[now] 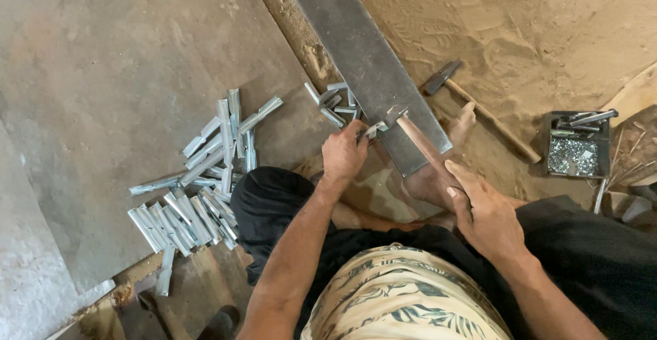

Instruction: The person sits on the floor and repeatedly bends small metal strips into L-shapes using a hammer and a metal bar as a fulcrum. The person picks up each strip, positions it on the bar, and strikes it with the hammer to create a bend, then places the finished piece aside.

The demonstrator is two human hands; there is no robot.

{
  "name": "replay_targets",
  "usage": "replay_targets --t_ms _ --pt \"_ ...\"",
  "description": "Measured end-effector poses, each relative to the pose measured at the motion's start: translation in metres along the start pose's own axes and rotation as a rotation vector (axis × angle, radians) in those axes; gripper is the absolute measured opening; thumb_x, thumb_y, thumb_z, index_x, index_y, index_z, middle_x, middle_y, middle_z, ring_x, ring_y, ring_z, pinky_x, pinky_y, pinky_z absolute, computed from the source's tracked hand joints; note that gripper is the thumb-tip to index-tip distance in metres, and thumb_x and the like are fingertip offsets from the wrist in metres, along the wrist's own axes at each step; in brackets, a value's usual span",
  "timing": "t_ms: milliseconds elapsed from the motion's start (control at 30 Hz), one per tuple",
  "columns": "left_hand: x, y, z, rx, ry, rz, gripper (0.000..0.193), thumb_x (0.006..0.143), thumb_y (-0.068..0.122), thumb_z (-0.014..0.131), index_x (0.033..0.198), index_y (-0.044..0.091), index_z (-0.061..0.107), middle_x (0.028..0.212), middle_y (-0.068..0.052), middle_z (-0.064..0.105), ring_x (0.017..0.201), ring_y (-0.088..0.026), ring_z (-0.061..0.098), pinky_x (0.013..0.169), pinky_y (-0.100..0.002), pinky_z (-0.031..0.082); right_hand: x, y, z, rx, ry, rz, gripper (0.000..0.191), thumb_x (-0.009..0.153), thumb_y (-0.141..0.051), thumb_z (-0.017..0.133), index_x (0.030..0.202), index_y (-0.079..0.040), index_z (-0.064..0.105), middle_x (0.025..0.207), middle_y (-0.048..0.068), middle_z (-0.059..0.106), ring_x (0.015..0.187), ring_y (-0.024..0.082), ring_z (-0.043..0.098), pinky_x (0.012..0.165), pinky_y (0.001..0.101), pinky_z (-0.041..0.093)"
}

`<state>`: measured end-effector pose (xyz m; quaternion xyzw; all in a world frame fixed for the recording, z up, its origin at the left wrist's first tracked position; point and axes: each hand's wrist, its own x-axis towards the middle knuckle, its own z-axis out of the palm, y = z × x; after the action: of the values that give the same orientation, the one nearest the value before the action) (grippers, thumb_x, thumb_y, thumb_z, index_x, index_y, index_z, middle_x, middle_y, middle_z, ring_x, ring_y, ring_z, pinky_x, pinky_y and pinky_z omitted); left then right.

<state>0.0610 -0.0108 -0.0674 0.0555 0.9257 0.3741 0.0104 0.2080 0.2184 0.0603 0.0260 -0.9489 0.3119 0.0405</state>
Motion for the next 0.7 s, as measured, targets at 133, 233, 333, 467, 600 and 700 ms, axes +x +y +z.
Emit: replay_targets --t_ms 133,233,333,467,600,700 --pt "-0.003 -0.001 0.002 0.005 0.004 0.044 0.015 0.089 0.026 0.070 0.100 0.017 0.067 0.085 -0.014 0.075 0.079 -0.043 0.071 0.070 -0.056 0.055 0.006 -0.002 -0.003 0.022 0.018 -0.004 0.042 0.096 -0.011 0.060 0.138 -0.005 0.059 0.128 0.022 0.067 0.114 0.041 0.066 0.095 0.0443 0.052" --pt "0.002 -0.010 0.013 0.075 -0.009 0.082 0.019 0.090 0.027 0.067 0.104 0.013 0.066 0.083 -0.016 0.075 0.075 -0.042 0.070 0.067 -0.055 0.054 0.010 0.000 -0.007 0.032 0.021 -0.033 0.042 0.095 -0.010 0.061 0.137 -0.004 0.060 0.129 0.023 0.067 0.116 0.041 0.065 0.097 0.0441 0.052" --pt "0.015 -0.022 0.024 -0.332 -0.292 -0.232 0.027 0.097 0.031 0.061 0.097 0.007 0.073 0.071 -0.011 0.067 0.063 -0.027 0.063 0.059 -0.044 0.050 0.008 0.004 -0.007 0.037 0.097 -0.050 0.042 0.096 -0.009 0.062 0.137 -0.003 0.059 0.130 0.023 0.067 0.117 0.040 0.066 0.098 0.0430 0.052" --pt "0.023 -0.033 0.028 -0.956 -0.677 -0.888 0.032 0.099 0.041 0.052 0.091 0.011 0.060 0.057 0.002 0.046 0.043 -0.011 0.030 0.043 -0.031 0.026 0.000 0.007 0.004 0.112 0.197 -0.071 0.038 0.099 -0.010 0.062 0.136 -0.002 0.058 0.131 0.022 0.066 0.120 0.038 0.066 0.102 0.0415 0.052" --pt "0.021 -0.033 0.029 -1.075 -0.676 -0.936 0.030 0.100 0.038 0.051 0.089 0.012 0.059 0.057 0.005 0.040 0.044 -0.009 0.029 0.044 -0.030 0.029 0.004 0.011 0.018 0.044 0.108 -0.078 0.041 0.096 -0.010 0.063 0.136 -0.002 0.060 0.127 0.022 0.068 0.115 0.040 0.067 0.097 0.0439 0.053" --pt "0.017 -0.029 0.031 -0.969 -0.621 -0.839 0.027 0.098 0.035 0.052 0.087 0.012 0.061 0.057 0.002 0.045 0.043 -0.011 0.033 0.043 -0.031 0.032 0.007 0.009 0.020 0.001 0.108 -0.077 0.042 0.095 -0.011 0.063 0.136 -0.004 0.060 0.126 0.021 0.068 0.112 0.040 0.068 0.094 0.0447 0.054"
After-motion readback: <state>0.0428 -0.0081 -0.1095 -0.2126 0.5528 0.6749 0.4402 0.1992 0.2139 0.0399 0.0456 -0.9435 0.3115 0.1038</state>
